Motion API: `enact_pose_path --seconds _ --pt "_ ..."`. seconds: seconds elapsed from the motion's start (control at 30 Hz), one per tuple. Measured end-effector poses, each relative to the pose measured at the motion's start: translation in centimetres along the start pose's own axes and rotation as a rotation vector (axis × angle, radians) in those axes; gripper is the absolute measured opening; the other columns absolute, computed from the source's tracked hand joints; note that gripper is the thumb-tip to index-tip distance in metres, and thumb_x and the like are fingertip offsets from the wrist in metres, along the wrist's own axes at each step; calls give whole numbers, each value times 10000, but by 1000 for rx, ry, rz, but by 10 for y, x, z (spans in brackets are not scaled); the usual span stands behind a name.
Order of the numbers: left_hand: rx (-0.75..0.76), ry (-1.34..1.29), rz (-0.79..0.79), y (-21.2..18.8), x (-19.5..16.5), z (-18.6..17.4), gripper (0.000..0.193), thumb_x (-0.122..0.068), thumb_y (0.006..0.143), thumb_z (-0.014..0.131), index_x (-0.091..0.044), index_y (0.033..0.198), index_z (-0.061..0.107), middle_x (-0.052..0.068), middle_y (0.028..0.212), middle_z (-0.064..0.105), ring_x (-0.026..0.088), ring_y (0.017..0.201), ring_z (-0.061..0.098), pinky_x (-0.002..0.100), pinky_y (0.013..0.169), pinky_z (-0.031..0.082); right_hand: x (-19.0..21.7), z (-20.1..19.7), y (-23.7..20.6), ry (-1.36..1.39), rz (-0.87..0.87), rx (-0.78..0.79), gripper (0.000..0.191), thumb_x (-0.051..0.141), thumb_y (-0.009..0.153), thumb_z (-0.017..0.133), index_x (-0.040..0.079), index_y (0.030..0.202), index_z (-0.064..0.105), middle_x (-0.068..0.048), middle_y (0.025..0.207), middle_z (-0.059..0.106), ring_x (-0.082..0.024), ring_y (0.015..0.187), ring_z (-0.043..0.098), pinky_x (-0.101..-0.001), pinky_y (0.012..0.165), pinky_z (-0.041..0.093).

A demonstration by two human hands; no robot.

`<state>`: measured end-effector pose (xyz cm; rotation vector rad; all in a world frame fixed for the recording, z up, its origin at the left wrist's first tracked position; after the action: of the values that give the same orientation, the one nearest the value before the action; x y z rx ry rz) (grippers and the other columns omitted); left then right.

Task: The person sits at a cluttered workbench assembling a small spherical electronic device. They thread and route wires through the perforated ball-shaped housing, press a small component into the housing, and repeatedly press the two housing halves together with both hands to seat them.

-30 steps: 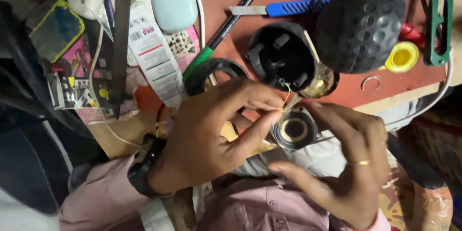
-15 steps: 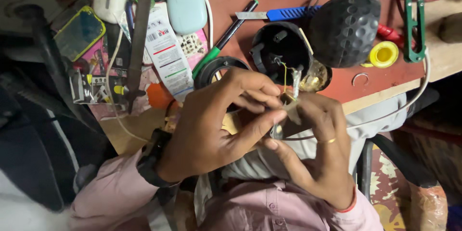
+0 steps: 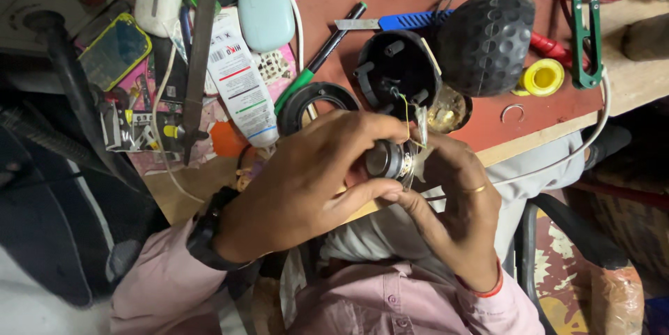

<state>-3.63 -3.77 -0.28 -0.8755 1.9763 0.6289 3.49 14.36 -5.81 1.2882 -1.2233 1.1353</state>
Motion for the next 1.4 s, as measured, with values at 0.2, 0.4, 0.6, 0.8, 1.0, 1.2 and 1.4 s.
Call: enact_pose_path --seconds 0.2,0.4,0.6,0.8,1.0,1.2,1.4 --pt "-29 130 159 1 -1 10 587 -228 939 818 -25 1380 490 105 1308 629 286 1195 638 399 1003 548 17 -9 0 -607 -72 -82 593 47 784 884 -4 1312 621 -139 1147 600 -183 909 625 -304 789 537" --pt "-33 287 201 2 -3 21 557 -208 942 820 -17 1359 504 112 1267 632 294 1152 619 418 981 526 21 -8 -1 -819 -165 -94 574 125 714 937 8 1211 675 -123 1062 614 -311 985 579 -436 854 463" --pt "16 254 144 2 -1 17 609 -257 907 821 -18 1368 504 108 1259 648 279 1141 630 419 964 511 18 -10 -1 -734 -146 -53 570 140 735 923 6 1233 680 -155 1138 610 -302 1002 591 -395 840 497" --pt "-21 167 169 2 0 14 560 -278 923 824 -31 1314 508 100 1248 665 280 1144 654 420 971 512 19 -27 -4 -497 -47 -28 485 63 814 865 1 1251 664 -106 1097 659 -181 964 691 -275 860 549" --pt "-116 86 132 -4 0 20 420 -181 1005 809 -58 1290 525 64 1206 678 222 994 720 323 816 584 18 -24 -5 -392 -63 -111 384 28 847 863 -41 1160 652 -105 1101 707 -143 874 659 -240 778 521" --pt "-154 -52 54 -5 2 28 306 -121 1057 762 -64 1252 534 35 1154 689 150 948 748 247 752 622 19 -15 -8 -408 -213 -157 297 35 881 857 -41 1073 643 -103 1034 690 -165 887 664 -259 804 515" --pt "-173 -23 -21 -1 3 30 225 -83 1052 718 -71 1209 558 29 1098 678 141 896 748 233 614 567 7 -21 -11 -416 -116 -217 121 -46 1016 754 -44 1074 648 -97 956 690 -150 824 638 -238 757 500"
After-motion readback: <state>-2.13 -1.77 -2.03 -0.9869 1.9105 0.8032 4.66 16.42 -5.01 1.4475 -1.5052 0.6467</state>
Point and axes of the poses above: each hand's wrist, its own y-axis towards the middle knuckle, its own z-axis out of the palm, x = y × z, the point moved 3 cm from there along y, towards the middle knuckle
